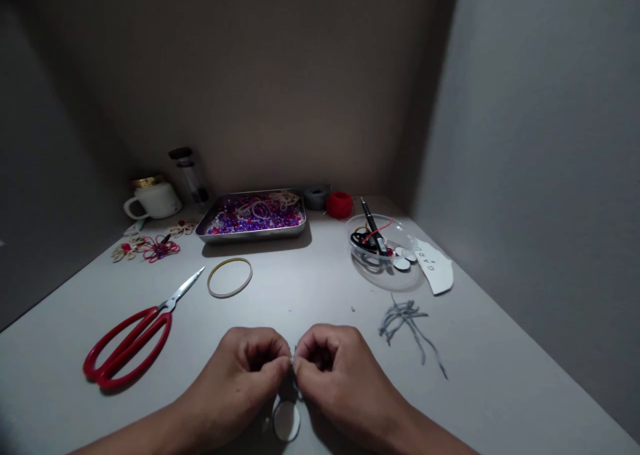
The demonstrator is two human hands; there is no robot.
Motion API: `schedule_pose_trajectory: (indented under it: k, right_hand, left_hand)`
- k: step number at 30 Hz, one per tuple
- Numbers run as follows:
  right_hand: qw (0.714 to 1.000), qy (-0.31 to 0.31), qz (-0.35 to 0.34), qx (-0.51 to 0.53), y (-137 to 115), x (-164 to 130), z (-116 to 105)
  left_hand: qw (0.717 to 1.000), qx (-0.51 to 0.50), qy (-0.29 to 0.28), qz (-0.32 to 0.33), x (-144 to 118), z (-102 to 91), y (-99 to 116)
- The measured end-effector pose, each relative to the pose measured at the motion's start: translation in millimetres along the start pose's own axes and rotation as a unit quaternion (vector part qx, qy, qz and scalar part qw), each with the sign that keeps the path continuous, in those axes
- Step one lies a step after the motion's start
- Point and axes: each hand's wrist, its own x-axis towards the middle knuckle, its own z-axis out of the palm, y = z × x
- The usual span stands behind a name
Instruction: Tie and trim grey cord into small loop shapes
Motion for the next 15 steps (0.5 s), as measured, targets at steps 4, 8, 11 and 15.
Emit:
schedule_pose_trajectory:
  k: [4, 8, 11, 15]
  right_hand:
    - [1.0, 0.016, -0.022, -0.015, 1.7, -1.3, 0.8]
    - [0.999, 0.041, -0.03, -0.017, 4.6, -1.4, 2.3]
    - [0.995, 0.061, -0.074, -0.039, 4.3, -1.9, 2.4]
    - [0.987, 0.056, -0.133, -0.078, 2.8, -4.2, 1.5]
  left_hand:
    - [1.0, 0.011, 0.012, 0.006, -1.0, -1.2, 1.1]
    - [1.0, 0.011, 0.028, 0.004, -0.4, -2.4, 1.8]
    - [0.999, 0.013, 0.037, 0.005, -0.2, -2.0, 2.1]
    - [0.998, 0.034, 0.043, 0.016, -1.6, -1.0, 2.2]
